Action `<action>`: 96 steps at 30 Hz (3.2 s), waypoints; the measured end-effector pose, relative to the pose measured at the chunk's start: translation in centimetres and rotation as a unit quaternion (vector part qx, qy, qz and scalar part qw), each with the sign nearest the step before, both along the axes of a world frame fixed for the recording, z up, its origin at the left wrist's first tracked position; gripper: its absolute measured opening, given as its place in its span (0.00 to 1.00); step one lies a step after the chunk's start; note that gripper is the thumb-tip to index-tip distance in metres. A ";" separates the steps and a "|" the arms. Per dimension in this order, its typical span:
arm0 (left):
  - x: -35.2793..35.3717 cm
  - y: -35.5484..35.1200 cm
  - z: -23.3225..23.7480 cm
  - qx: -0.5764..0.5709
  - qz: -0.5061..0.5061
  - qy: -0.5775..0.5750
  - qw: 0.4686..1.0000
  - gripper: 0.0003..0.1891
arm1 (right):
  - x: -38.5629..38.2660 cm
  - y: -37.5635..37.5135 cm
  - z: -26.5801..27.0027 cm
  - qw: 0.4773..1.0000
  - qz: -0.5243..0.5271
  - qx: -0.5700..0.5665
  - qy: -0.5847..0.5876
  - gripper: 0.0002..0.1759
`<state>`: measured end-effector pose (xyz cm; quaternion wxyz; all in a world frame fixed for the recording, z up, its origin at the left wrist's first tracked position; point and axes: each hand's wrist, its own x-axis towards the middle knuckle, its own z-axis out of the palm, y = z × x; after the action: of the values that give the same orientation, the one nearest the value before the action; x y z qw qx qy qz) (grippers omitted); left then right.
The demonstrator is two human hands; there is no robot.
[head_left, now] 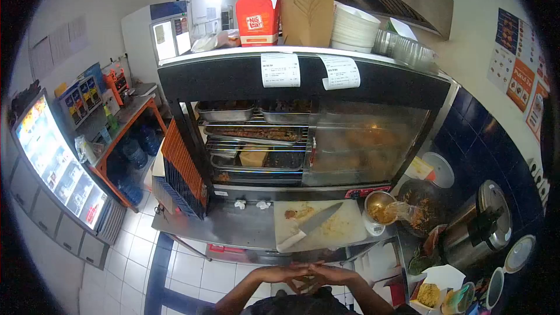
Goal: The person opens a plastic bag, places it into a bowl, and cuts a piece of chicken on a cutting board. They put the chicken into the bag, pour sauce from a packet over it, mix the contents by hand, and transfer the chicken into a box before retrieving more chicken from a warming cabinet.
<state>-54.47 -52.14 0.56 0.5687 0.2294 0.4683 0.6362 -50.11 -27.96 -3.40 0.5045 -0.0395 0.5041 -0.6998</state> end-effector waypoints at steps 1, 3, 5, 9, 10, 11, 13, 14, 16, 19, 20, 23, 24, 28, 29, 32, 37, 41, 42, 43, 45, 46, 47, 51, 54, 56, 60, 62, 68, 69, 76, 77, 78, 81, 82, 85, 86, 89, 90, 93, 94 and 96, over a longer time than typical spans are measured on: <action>-0.2 -0.4 0.7 -0.056 -0.019 0.092 0.994 0.37 | -0.1 1.0 1.2 1.000 -0.003 0.000 0.000 0.40; -3.5 -3.3 -4.7 -0.090 -0.013 0.073 0.993 0.37 | -0.4 4.2 2.7 0.975 -0.013 0.145 0.166 0.38; -5.8 -5.7 -7.1 -0.186 0.168 0.376 0.892 0.37 | 0.4 4.8 3.6 0.933 -0.211 0.177 0.231 0.37; -1.7 0.1 -0.6 0.042 0.588 0.263 0.764 0.37 | -0.6 2.1 5.5 0.703 -0.595 0.087 0.381 0.38; -0.9 2.5 0.7 0.088 0.626 0.279 0.723 0.38 | -0.7 0.6 5.9 0.702 -0.597 0.086 0.379 0.38; 0.8 4.7 1.7 0.088 0.625 0.280 0.723 0.38 | -0.6 -1.6 6.5 0.723 -0.576 0.050 0.380 0.38; 4.6 8.6 3.6 0.076 0.527 0.478 0.699 0.43 | -0.2 -6.2 8.0 0.762 -0.525 -0.026 0.378 0.40; 5.3 9.2 4.0 0.071 0.468 0.569 0.673 0.46 | -0.1 -7.7 8.9 0.778 -0.498 -0.064 0.378 0.41; 3.7 7.4 5.2 0.101 0.451 0.514 0.723 0.47 | -1.3 -7.7 11.0 0.788 -0.465 -0.106 0.389 0.42; 4.2 5.3 6.7 0.113 0.464 0.431 0.766 0.48 | -1.3 -4.4 13.6 0.681 -0.519 -0.063 0.513 0.41; 3.9 4.9 7.6 0.112 0.498 0.425 0.747 0.49 | -1.4 -3.9 14.3 0.681 -0.517 -0.066 0.514 0.41; 3.4 4.4 10.1 0.114 0.597 0.405 0.683 0.50 | -1.4 -3.7 15.6 0.620 -0.565 -0.067 0.540 0.42; 3.4 4.3 10.4 0.115 0.627 0.396 0.661 0.51 | -1.1 -4.9 15.5 0.651 -0.534 -0.052 0.537 0.42; 4.3 6.5 9.2 0.118 0.453 0.483 0.740 0.54 | 0.8 -9.7 14.1 0.760 -0.405 0.015 0.508 0.43; 3.2 6.0 8.7 0.138 0.451 0.471 0.745 0.53 | 0.0 -9.2 14.5 0.757 -0.404 0.014 0.513 0.43; 4.2 4.8 8.8 0.148 0.485 0.439 0.741 0.52 | -0.4 -5.8 15.6 0.730 -0.446 -0.038 0.517 0.43; 4.3 4.9 11.5 0.165 0.607 0.418 0.656 0.50 | -0.4 -6.9 12.5 0.666 -0.521 -0.060 0.530 0.41; 5.7 7.8 10.4 0.122 0.465 0.481 0.733 0.43 | 0.4 -8.4 13.8 0.708 -0.469 -0.015 0.528 0.43; 5.5 7.9 10.8 0.117 0.461 0.477 0.739 0.44 | 0.6 -8.1 14.4 0.710 -0.475 -0.016 0.520 0.43; 5.9 8.0 10.9 0.107 0.458 0.467 0.749 0.44 | 0.9 -8.1 14.6 0.713 -0.466 -0.002 0.524 0.43; 6.1 7.9 11.0 0.092 0.450 0.457 0.762 0.45 | 1.0 -8.7 13.8 0.706 -0.391 0.051 0.589 0.44; 6.0 7.8 10.6 0.093 0.450 0.456 0.762 0.45 | 0.7 -8.2 13.3 0.682 -0.364 0.031 0.634 0.44; 5.8 7.5 9.7 0.133 0.430 0.465 0.762 0.45 | 0.9 -7.9 13.4 0.682 -0.364 0.033 0.633 0.44; 5.4 8.7 7.9 0.136 0.421 0.401 0.802 0.49 | 1.1 -7.7 14.2 0.726 -0.496 -0.026 0.476 0.44; 6.1 8.6 7.0 0.139 0.429 0.404 0.796 0.53 | 1.5 -8.1 13.0 0.715 -0.398 0.061 0.572 0.43; 6.5 8.5 7.0 0.160 0.424 0.396 0.799 0.54 | 1.2 -8.2 12.3 0.718 -0.410 0.068 0.558 0.42; 6.2 8.1 6.3 0.218 0.435 0.411 0.771 0.49 | 1.9 -8.5 11.4 0.725 -0.408 0.094 0.547 0.41; 6.5 7.8 5.1 0.155 0.423 0.385 0.806 0.53 | 1.7 -8.4 10.4 0.736 -0.414 0.085 0.529 0.40; 6.9 7.6 5.4 0.160 0.432 0.327 0.825 0.52 | 1.6 -8.8 10.0 0.752 -0.421 0.093 0.499 0.40; 6.9 7.6 5.6 0.160 0.431 0.327 0.826 0.52 | 1.6 -8.8 10.1 0.756 -0.413 0.098 0.499 0.42; 6.6 8.0 5.3 0.178 0.434 0.359 0.807 0.49 | 1.2 -8.9 9.6 0.740 -0.443 0.079 0.500 0.37; 6.6 8.0 4.9 0.205 0.441 0.314 0.815 0.46 | 1.2 -9.0 9.7 0.739 -0.446 0.065 0.501 0.37; 6.6 7.9 4.5 0.205 0.439 0.315 0.816 0.46 | 1.2 -9.1 9.8 0.738 -0.448 0.051 0.502 0.36; 6.8 7.5 4.1 0.174 0.425 0.348 0.817 0.47 | 1.1 -8.8 9.6 0.740 -0.430 0.060 0.513 0.36; 7.1 7.6 3.7 0.151 0.430 0.301 0.838 0.52 | 1.0 -8.8 9.6 0.741 -0.430 0.060 0.512 0.36; 7.2 7.8 2.1 0.151 0.409 0.293 0.851 0.53 | -0.1 -8.5 9.8 0.753 -0.432 0.086 0.489 0.36; 7.0 7.8 1.8 0.177 0.383 0.333 0.843 0.50 | -0.6 -8.0 9.5 0.776 -0.456 0.016 0.435 0.37; 8.2 8.1 3.4 0.152 0.389 0.312 0.854 0.48 | -1.4 -8.1 9.4 0.787 -0.490 -0.026 0.375 0.38; 7.9 8.0 3.4 0.151 0.388 0.310 0.855 0.48 | -1.4 -8.4 9.4 0.779 -0.504 0.003 0.373 0.41; 5.5 6.6 4.1 0.206 0.429 0.222 0.851 0.45 | 0.1 -10.5 7.5 0.736 -0.386 0.091 0.549 0.42; 3.9 5.5 5.0 0.210 0.452 0.230 0.835 0.47 | 1.0 -11.3 9.7 0.742 -0.355 0.084 0.562 0.44; 3.4 5.0 5.2 0.211 0.474 0.238 0.821 0.50 | 1.6 -12.6 10.3 0.760 -0.348 0.083 0.542 0.44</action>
<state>-51.02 -47.09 5.74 0.0059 0.2381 0.4942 0.8361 -48.53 -40.55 6.87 -0.1306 -0.1922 0.7286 -0.6444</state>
